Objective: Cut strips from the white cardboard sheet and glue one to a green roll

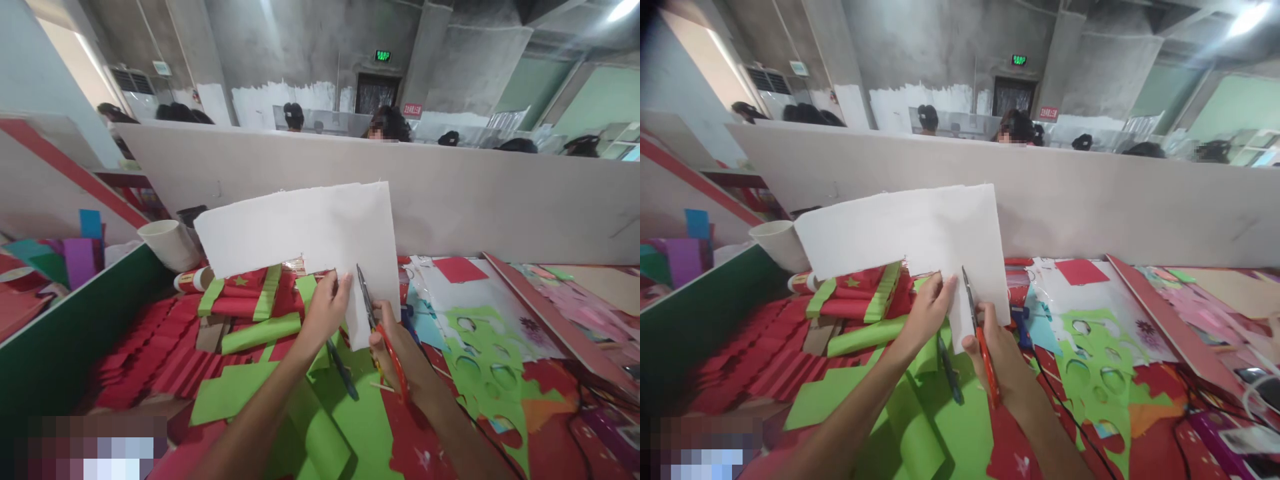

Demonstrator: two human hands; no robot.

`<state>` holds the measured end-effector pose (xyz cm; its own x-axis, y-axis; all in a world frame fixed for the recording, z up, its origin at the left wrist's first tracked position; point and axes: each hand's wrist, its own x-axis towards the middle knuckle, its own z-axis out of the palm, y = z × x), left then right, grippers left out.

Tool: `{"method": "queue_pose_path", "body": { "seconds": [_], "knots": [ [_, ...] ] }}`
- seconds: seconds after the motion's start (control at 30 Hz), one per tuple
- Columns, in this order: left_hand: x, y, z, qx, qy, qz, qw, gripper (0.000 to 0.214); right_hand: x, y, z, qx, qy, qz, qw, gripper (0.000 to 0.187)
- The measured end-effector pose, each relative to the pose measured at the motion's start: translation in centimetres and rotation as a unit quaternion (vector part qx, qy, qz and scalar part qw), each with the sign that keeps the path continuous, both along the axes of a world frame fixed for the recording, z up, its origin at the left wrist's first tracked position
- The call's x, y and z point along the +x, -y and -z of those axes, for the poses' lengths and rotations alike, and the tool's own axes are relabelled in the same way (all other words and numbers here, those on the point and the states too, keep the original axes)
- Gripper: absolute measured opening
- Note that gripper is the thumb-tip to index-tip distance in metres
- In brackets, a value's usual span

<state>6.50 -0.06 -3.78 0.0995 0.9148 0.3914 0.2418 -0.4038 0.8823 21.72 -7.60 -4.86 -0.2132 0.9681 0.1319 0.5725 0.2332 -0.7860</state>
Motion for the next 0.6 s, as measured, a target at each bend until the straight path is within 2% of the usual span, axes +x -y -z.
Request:
{"method": "queue_pose_path", "body": {
  "seconds": [0.23,0.4,0.6],
  "knots": [
    [0.1,-0.2,0.2,-0.012,0.002,0.001,1.000,0.032,-0.5,-0.1,0.6,0.062,0.067,0.029,0.995,0.061],
    [0.1,0.0,-0.2,-0.011,0.021,-0.002,1.000,0.030,-1.1,-0.1,1.4,0.083,0.050,0.058,0.994,0.057],
    [0.2,0.4,-0.7,-0.011,0.047,-0.001,0.999,0.032,-1.4,-0.1,1.9,0.105,0.036,0.063,0.992,0.057]
  ]
}}
